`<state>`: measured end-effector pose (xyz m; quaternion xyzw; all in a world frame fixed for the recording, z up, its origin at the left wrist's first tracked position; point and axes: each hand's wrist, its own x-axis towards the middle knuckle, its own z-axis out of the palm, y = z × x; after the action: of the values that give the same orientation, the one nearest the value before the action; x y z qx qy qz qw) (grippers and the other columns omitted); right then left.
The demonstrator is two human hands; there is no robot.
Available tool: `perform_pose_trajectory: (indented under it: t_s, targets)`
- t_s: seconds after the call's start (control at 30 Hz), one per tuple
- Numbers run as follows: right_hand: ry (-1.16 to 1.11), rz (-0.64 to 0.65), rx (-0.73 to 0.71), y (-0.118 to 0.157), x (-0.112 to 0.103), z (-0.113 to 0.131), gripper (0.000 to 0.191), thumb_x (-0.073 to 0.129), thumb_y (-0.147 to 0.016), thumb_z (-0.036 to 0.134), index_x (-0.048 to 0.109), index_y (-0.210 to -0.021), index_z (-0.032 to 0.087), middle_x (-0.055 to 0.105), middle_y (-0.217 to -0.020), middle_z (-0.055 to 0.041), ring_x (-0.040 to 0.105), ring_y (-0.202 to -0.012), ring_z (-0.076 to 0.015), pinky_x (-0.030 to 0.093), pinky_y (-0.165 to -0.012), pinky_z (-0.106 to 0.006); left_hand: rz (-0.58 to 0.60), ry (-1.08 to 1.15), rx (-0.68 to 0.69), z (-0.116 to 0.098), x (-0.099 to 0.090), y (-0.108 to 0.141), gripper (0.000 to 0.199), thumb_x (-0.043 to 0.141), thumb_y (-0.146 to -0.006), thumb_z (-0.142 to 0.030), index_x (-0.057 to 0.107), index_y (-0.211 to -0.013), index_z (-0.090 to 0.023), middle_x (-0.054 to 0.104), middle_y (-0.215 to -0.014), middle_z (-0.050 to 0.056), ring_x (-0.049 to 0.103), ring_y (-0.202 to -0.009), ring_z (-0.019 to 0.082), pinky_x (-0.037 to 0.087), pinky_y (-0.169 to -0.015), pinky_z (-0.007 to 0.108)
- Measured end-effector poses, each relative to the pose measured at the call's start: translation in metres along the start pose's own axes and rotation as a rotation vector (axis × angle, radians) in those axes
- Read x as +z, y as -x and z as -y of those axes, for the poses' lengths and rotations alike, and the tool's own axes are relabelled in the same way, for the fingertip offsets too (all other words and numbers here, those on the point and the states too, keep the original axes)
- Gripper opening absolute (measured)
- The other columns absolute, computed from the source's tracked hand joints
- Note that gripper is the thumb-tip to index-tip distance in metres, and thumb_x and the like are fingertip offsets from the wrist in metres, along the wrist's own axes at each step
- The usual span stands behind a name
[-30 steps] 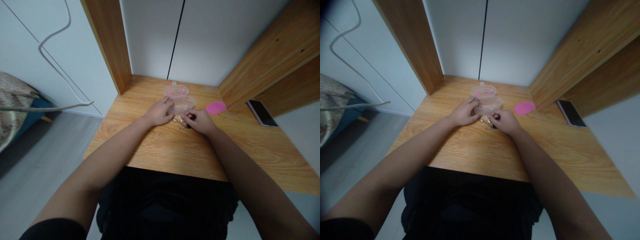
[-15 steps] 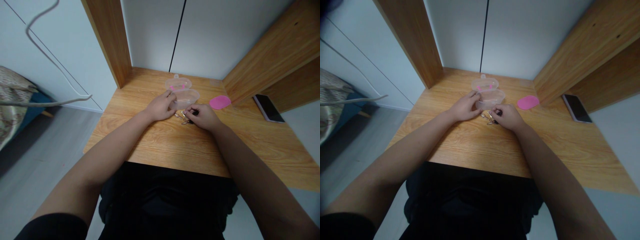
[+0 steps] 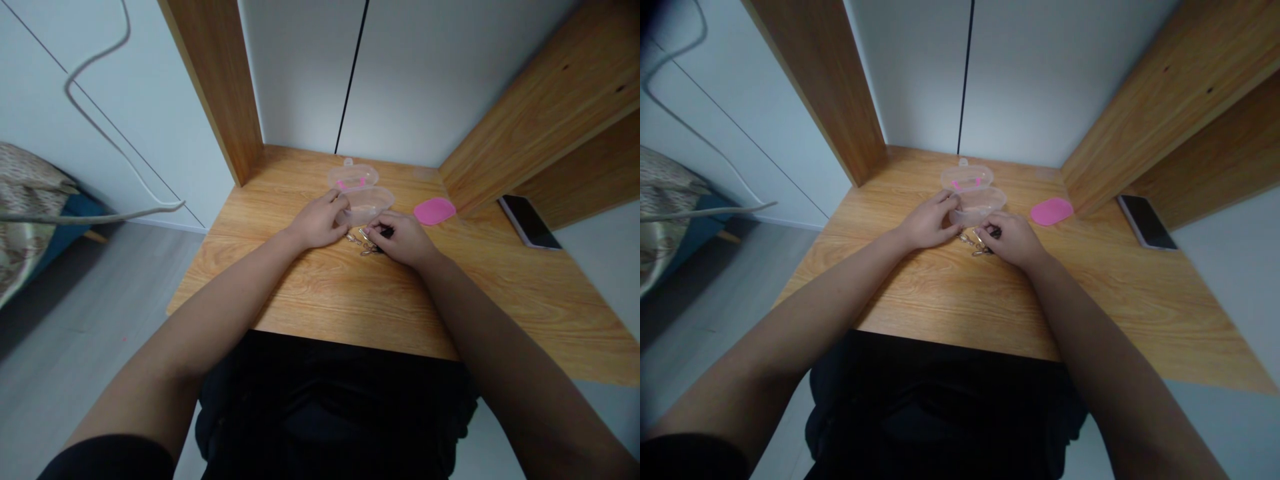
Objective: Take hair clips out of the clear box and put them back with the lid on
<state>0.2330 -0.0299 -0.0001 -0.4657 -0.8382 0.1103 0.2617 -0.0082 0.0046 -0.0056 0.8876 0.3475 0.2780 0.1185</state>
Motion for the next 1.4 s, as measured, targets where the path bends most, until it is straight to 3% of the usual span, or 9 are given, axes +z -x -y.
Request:
perform_pose_trajectory:
  t_s: [0.27,0.5,0.83,1.4]
  targets:
    - [0.23,-0.141,0.165,-0.002,-0.0042,-0.0035,0.018,0.06,-0.087,0.032,0.071,-0.082,0.019,0.075,-0.08,-0.0076,0.066,-0.071,-0.0225,0.046,-0.066,-0.033,0.008,-0.027,-0.026,-0.0032,-0.0008,-0.0005,0.023,0.058,-0.086,-0.031,0.058,-0.106,-0.02,0.058,-0.117,0.011,0.063,-0.105,0.028,0.055,-0.092,0.044]
    - [0.318,-0.103,0.188,-0.0034,-0.0035,-0.0076,0.017,0.062,-0.085,0.032,0.069,-0.078,0.019,0.071,-0.083,-0.0089,0.064,-0.077,-0.023,0.046,-0.069,-0.034,0.012,-0.069,-0.046,-0.0063,-0.0025,-0.0005,0.023,0.057,-0.087,-0.032,0.059,-0.106,-0.02,0.059,-0.117,0.012,0.063,-0.105,0.029,0.055,-0.092,0.045]
    - [0.208,-0.051,0.24,-0.0032,-0.0022,-0.0089,0.014,0.065,-0.083,0.031,0.072,-0.079,0.02,0.075,-0.08,-0.0062,0.066,-0.07,-0.0215,0.047,-0.064,-0.033,-0.01,-0.073,-0.03,-0.0053,-0.0007,-0.0002,0.024,0.056,-0.088,-0.033,0.06,-0.107,-0.019,0.06,-0.119,0.013,0.064,-0.106,0.029,0.055,-0.092,0.044]
    - [0.077,0.08,0.047,-0.0017,-0.0017,-0.0016,0.011,0.065,-0.083,0.027,0.074,-0.084,0.02,0.074,-0.077,-0.0035,0.065,-0.066,-0.0177,0.046,-0.064,-0.029,-0.018,-0.09,-0.035,-0.0031,0.002,-0.0008,0.024,0.057,-0.087,-0.034,0.061,-0.106,-0.019,0.06,-0.116,0.012,0.064,-0.105,0.029,0.055,-0.092,0.044]
